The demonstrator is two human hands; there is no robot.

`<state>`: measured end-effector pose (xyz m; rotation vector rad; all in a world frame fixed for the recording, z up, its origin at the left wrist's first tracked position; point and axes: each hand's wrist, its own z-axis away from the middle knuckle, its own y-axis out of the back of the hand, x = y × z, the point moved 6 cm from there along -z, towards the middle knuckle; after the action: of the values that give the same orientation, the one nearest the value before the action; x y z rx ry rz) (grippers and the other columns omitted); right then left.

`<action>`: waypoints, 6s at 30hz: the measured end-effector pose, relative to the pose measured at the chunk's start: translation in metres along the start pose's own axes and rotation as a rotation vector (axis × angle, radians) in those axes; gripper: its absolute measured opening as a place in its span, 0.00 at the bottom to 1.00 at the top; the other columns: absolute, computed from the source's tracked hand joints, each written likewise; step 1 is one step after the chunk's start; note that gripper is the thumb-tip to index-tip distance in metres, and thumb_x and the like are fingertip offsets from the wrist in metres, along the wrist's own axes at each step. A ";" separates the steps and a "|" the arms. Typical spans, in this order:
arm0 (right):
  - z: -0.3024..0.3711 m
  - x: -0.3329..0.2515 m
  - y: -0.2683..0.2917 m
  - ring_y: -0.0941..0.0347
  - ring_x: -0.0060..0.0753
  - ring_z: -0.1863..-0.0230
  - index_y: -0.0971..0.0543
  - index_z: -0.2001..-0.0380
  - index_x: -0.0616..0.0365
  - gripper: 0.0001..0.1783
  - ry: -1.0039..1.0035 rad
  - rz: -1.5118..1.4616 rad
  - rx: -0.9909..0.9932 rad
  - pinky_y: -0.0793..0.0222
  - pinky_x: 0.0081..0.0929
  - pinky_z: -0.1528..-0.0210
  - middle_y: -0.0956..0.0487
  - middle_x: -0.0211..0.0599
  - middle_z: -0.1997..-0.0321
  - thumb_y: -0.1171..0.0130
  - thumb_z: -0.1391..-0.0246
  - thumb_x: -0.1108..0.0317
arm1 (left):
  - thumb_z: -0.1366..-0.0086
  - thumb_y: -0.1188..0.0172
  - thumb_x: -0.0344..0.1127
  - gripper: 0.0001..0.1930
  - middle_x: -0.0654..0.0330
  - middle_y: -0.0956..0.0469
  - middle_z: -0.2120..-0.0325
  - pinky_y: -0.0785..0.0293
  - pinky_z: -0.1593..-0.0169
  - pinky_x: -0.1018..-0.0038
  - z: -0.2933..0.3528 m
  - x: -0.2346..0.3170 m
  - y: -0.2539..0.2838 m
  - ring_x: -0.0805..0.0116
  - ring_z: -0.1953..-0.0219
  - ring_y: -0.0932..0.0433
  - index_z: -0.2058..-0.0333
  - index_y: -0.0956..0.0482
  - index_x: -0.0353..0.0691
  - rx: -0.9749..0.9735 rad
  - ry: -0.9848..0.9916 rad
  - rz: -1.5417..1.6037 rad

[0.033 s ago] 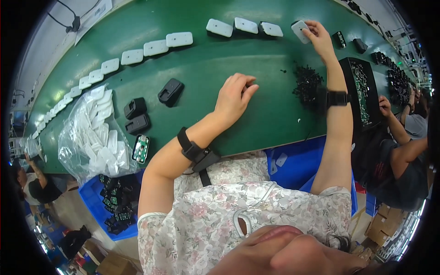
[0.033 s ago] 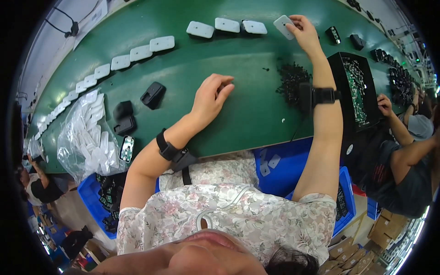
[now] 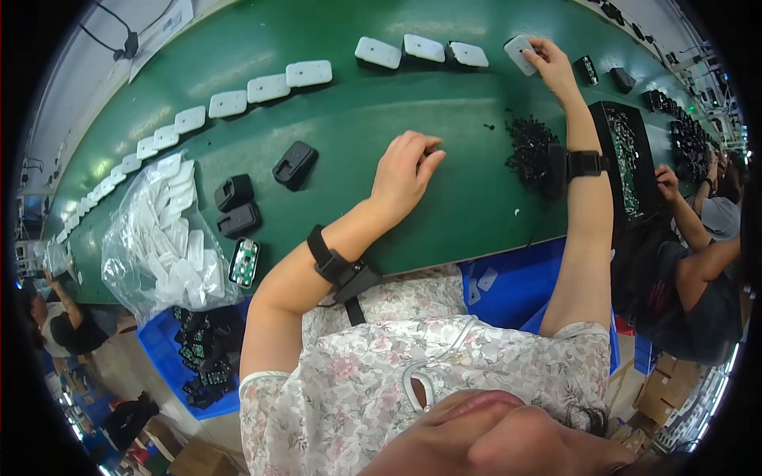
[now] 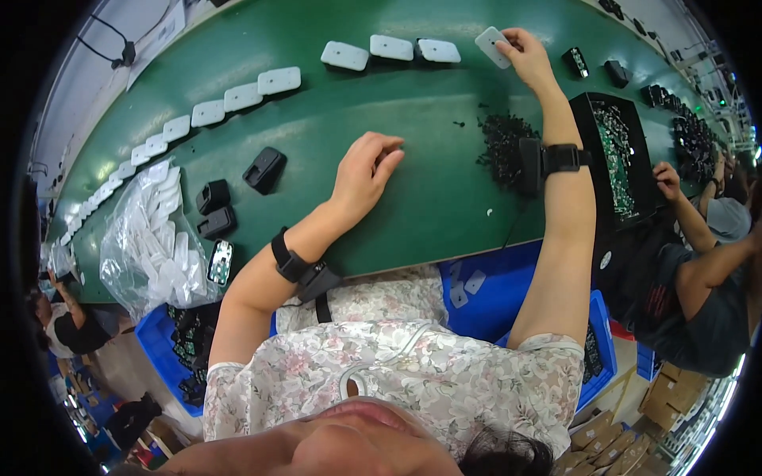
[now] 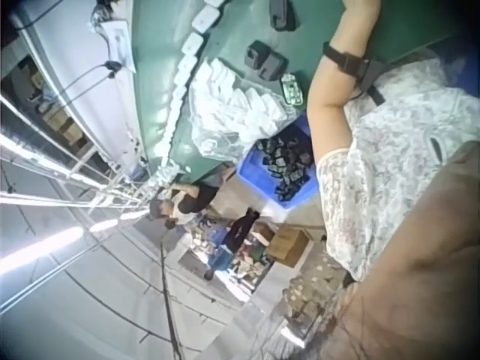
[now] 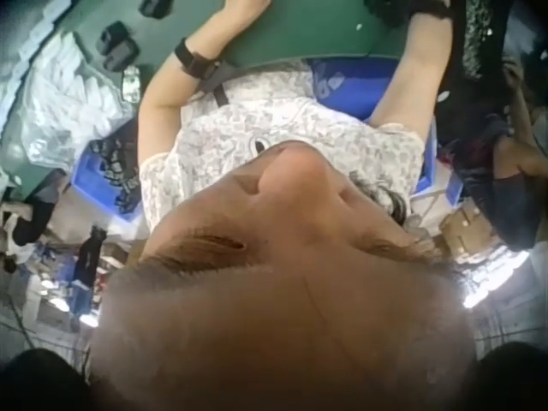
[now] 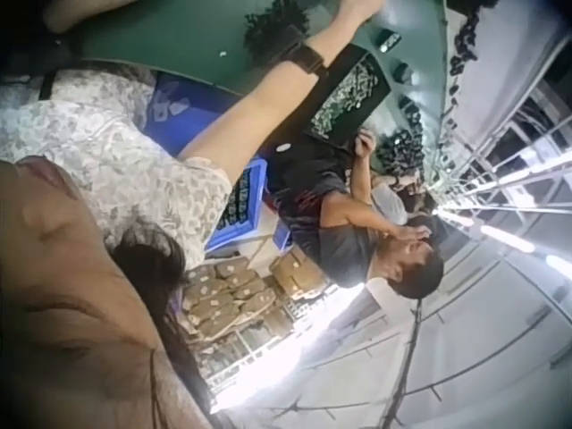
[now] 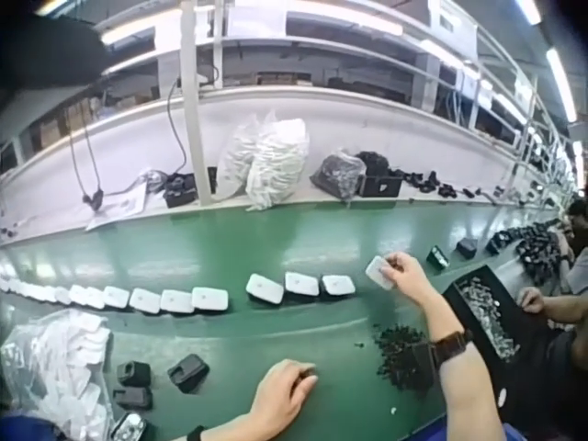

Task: The person assembles electronic devices by fitting a circuit board into a black housing and pressing a white cover onto the assembly. They then place the completed unit on the workbench and retrieve more components from a blue bin.

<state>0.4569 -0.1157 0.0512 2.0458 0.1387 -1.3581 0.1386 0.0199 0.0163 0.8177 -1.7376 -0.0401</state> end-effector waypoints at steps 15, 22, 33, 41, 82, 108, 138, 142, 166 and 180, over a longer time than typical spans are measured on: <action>-0.048 0.000 -0.027 0.28 0.29 0.55 0.20 0.54 0.54 0.15 -0.071 0.359 -0.444 0.36 0.27 0.46 0.20 0.32 0.60 0.43 0.45 0.66 | 0.38 0.42 0.33 0.07 0.59 0.26 0.69 0.29 0.63 0.68 -0.006 0.002 0.002 0.59 0.67 0.26 0.63 0.23 0.38 -0.039 0.002 -0.063; -0.007 -0.083 -0.083 0.37 0.43 0.38 0.30 0.43 0.51 0.35 0.519 0.678 -0.329 0.40 0.36 0.37 0.30 0.39 0.40 0.32 0.57 0.63 | 0.37 0.42 0.32 0.07 0.60 0.25 0.69 0.30 0.66 0.73 -0.001 0.002 0.002 0.64 0.69 0.27 0.62 0.21 0.39 0.014 -0.079 -0.094; 0.006 -0.083 -0.107 0.29 0.43 0.50 0.28 0.45 0.51 0.33 0.398 0.620 -0.443 0.32 0.35 0.48 0.24 0.40 0.53 0.31 0.58 0.67 | 0.38 0.41 0.32 0.08 0.57 0.26 0.67 0.28 0.63 0.69 0.000 -0.003 0.004 0.60 0.66 0.25 0.61 0.24 0.37 -0.005 -0.034 -0.011; 0.076 -0.130 -0.110 0.29 0.41 0.55 0.27 0.46 0.52 0.32 0.522 0.470 -0.455 0.32 0.33 0.51 0.24 0.39 0.56 0.31 0.58 0.67 | 0.33 0.46 0.32 0.18 0.49 0.32 0.57 0.25 0.65 0.74 -0.012 -0.028 0.010 0.66 0.68 0.23 0.47 0.34 0.32 0.240 0.101 0.305; 0.204 -0.195 -0.086 0.26 0.37 0.53 0.25 0.49 0.56 0.23 0.592 0.192 -0.286 0.31 0.29 0.50 0.24 0.38 0.48 0.38 0.51 0.74 | 0.38 0.38 0.36 0.23 0.58 0.24 0.57 0.26 0.57 0.75 0.009 0.036 0.027 0.72 0.64 0.23 0.46 0.31 0.35 -0.438 0.288 0.720; 0.288 -0.146 -0.103 0.31 0.33 0.50 0.20 0.58 0.51 0.21 0.700 0.678 -0.236 0.34 0.33 0.49 0.27 0.29 0.44 0.46 0.60 0.74 | 0.43 0.46 0.30 0.27 0.69 0.34 0.40 0.38 0.40 0.67 0.017 0.030 -0.023 0.65 0.37 0.38 0.42 0.31 0.52 -0.560 -0.830 -0.718; 0.212 -0.157 -0.115 0.27 0.43 0.49 0.24 0.52 0.60 0.21 0.386 0.303 -0.290 0.33 0.31 0.45 0.22 0.42 0.51 0.38 0.52 0.76 | 0.47 0.39 0.22 0.37 0.57 0.27 0.50 0.34 0.45 0.64 0.063 0.004 0.055 0.54 0.49 0.29 0.37 0.41 0.41 -0.080 -0.246 -0.199; 0.209 -0.157 -0.123 0.26 0.39 0.49 0.24 0.51 0.60 0.21 0.353 0.251 -0.342 0.33 0.30 0.45 0.22 0.40 0.51 0.38 0.52 0.75 | 0.45 0.41 0.20 0.35 0.54 0.28 0.48 0.31 0.45 0.66 0.071 0.003 0.069 0.55 0.49 0.28 0.37 0.40 0.41 -0.017 -0.209 -0.186; 0.252 -0.115 -0.173 0.28 0.22 0.53 0.30 0.45 0.61 0.19 -0.310 -1.136 -0.319 0.32 0.23 0.51 0.24 0.32 0.50 0.49 0.36 0.65 | 0.42 0.38 0.25 0.14 0.59 0.26 0.64 0.29 0.64 0.79 0.078 0.036 0.062 0.75 0.65 0.26 0.57 0.26 0.37 0.364 0.098 0.287; 0.271 -0.118 -0.189 0.29 0.33 0.46 0.32 0.43 0.61 0.23 -0.367 -1.144 -0.430 0.30 0.34 0.47 0.28 0.37 0.44 0.45 0.39 0.65 | 0.34 0.44 0.32 0.18 0.56 0.25 0.52 0.26 0.50 0.73 0.080 0.034 0.052 0.69 0.51 0.27 0.47 0.31 0.34 -0.036 0.237 0.838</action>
<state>0.1105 -0.0957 -0.0002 1.2735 1.4548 -2.0610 0.0406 0.0113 0.0397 0.0167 -1.7200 0.5618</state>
